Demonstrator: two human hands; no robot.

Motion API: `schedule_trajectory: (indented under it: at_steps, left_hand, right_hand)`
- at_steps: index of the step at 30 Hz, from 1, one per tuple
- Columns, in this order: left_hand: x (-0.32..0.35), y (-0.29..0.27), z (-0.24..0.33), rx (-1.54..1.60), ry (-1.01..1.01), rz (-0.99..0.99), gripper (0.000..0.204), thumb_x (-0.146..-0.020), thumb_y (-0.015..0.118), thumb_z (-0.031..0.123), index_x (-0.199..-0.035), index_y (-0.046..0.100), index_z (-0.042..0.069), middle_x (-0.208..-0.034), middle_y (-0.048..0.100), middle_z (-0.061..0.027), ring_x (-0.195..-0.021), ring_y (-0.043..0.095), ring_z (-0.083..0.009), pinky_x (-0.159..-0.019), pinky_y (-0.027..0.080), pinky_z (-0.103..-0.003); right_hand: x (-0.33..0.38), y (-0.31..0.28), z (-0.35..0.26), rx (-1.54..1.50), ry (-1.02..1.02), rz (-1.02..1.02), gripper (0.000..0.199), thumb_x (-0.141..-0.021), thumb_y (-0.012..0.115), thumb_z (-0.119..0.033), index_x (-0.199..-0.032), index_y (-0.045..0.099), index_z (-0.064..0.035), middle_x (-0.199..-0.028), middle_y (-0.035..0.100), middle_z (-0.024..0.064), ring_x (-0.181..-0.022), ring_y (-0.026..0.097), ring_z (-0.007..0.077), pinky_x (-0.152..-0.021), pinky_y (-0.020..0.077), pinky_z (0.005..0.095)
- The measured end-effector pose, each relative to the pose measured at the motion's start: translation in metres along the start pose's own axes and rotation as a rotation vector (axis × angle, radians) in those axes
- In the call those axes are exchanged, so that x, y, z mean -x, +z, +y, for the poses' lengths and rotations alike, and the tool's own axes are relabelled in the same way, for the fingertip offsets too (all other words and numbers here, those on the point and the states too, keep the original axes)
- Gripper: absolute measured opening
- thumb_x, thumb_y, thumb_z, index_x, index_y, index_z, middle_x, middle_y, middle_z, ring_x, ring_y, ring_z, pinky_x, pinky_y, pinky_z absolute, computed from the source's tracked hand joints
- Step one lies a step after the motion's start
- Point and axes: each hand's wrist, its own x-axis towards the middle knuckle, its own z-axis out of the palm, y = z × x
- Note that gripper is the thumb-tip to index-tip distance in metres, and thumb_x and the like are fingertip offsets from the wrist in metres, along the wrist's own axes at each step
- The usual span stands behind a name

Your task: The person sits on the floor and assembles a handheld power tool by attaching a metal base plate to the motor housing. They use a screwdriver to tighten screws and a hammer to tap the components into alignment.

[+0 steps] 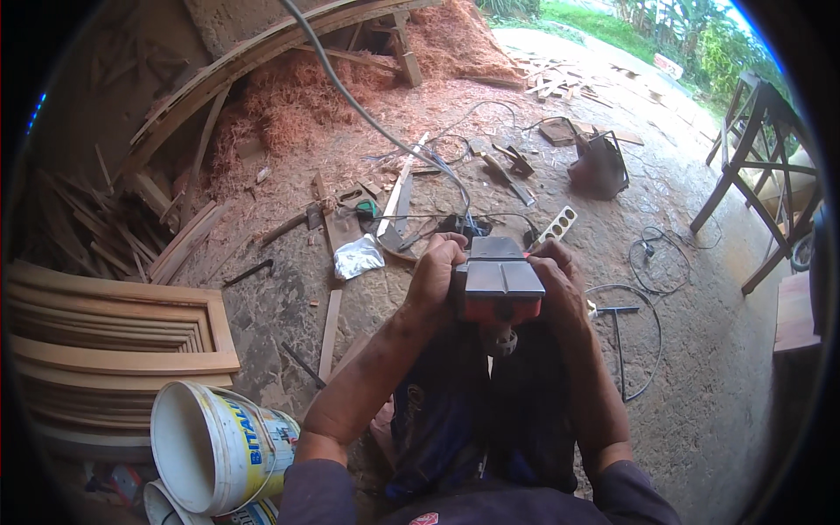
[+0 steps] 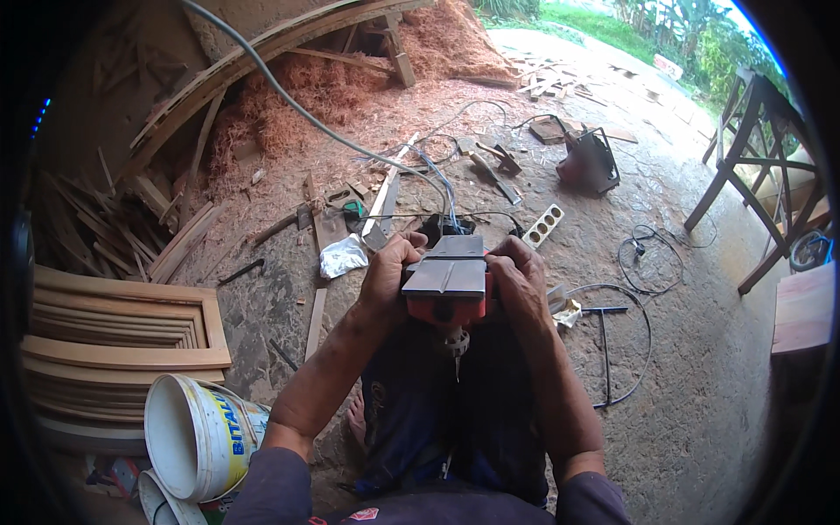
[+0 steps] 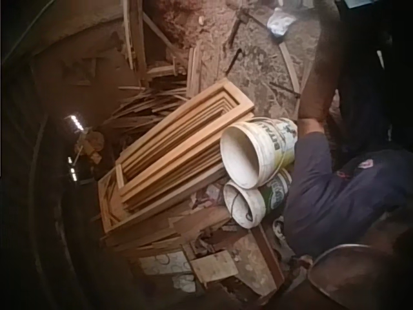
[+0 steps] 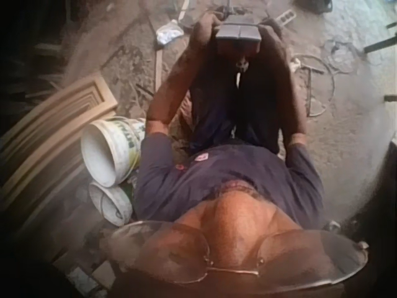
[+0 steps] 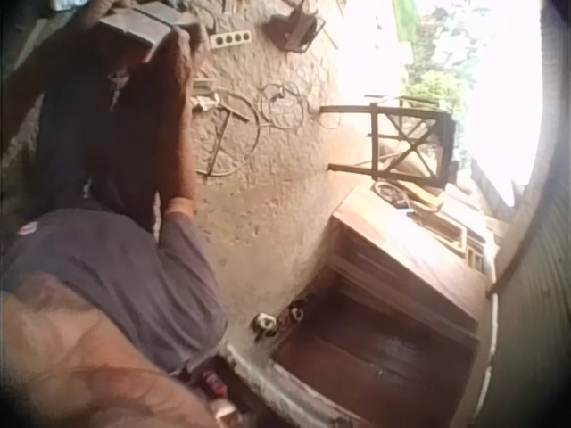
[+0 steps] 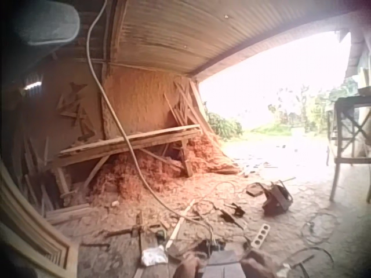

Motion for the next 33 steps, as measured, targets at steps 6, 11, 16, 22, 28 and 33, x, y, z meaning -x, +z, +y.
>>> schedule_trajectory:
  at_steps: [6,11,16,22,28,33]
  left_hand:
    - [-0.025,-0.036,-0.021,-0.178,0.164,-0.071,0.033,-0.079,0.047,0.001,-0.112,0.052,-0.002,-0.101,0.054,-0.0125,-0.092,0.057,-0.0191,-0.088,0.05,-0.032]
    - [-0.02,-0.022,-0.011,-0.026,0.029,-0.062,0.031,-0.08,0.046,0.0,-0.11,0.052,-0.003,-0.108,0.053,-0.0144,-0.097,0.057,-0.0193,-0.091,0.05,-0.032]
    - [-0.011,-0.013,-0.005,-0.02,0.043,-0.019,0.02,-0.081,0.045,-0.003,-0.097,0.055,-0.005,-0.113,0.051,-0.0139,-0.099,0.056,-0.0191,-0.097,0.047,-0.033]
    - [-0.02,-0.031,-0.012,-0.217,0.211,-0.114,0.012,-0.084,0.062,-0.009,-0.084,0.055,0.001,-0.121,0.053,-0.0159,-0.103,0.058,-0.0177,-0.098,0.049,-0.038]
    - [-0.019,-0.029,-0.015,-0.345,0.243,-0.081,0.011,-0.084,0.061,-0.008,-0.082,0.055,0.0,-0.122,0.053,-0.0156,-0.104,0.058,-0.0186,-0.099,0.048,-0.037]
    - [-0.02,-0.027,-0.016,-0.072,0.112,-0.028,0.017,-0.085,0.05,-0.003,-0.101,0.056,-0.002,-0.118,0.054,-0.0157,-0.098,0.059,-0.0192,-0.095,0.049,-0.034]
  right_hand:
    - [0.003,0.011,-0.019,0.016,0.012,-0.011,0.015,-0.088,0.063,-0.013,-0.08,0.062,0.0003,-0.073,0.058,-0.0001,-0.071,0.052,0.0066,-0.064,0.0443,0.0262]
    - [0.003,0.005,-0.016,0.031,-0.025,-0.007,0.014,-0.087,0.063,-0.012,-0.08,0.062,0.0004,-0.073,0.058,-0.0007,-0.071,0.052,0.006,-0.063,0.0443,0.0256]
    - [0.002,0.006,-0.012,0.059,-0.063,0.002,0.013,-0.086,0.062,-0.011,-0.08,0.062,0.0005,-0.072,0.057,-0.0008,-0.071,0.052,0.0056,-0.064,0.0444,0.0252]
    - [-0.001,0.009,-0.008,0.021,-0.068,-0.014,0.011,-0.085,0.061,-0.009,-0.081,0.062,0.001,-0.072,0.059,-0.0004,-0.071,0.053,0.0058,-0.064,0.0452,0.0255]
    - [0.001,0.006,-0.006,0.039,-0.063,0.001,0.011,-0.085,0.061,-0.009,-0.081,0.062,0.001,-0.071,0.059,-0.0001,-0.071,0.053,0.0059,-0.064,0.0456,0.0254]
    - [0.001,0.005,-0.006,-0.016,-0.043,-0.012,0.012,-0.086,0.062,-0.01,-0.081,0.063,0.001,-0.072,0.06,-0.0002,-0.071,0.054,0.0059,-0.064,0.0462,0.0255]
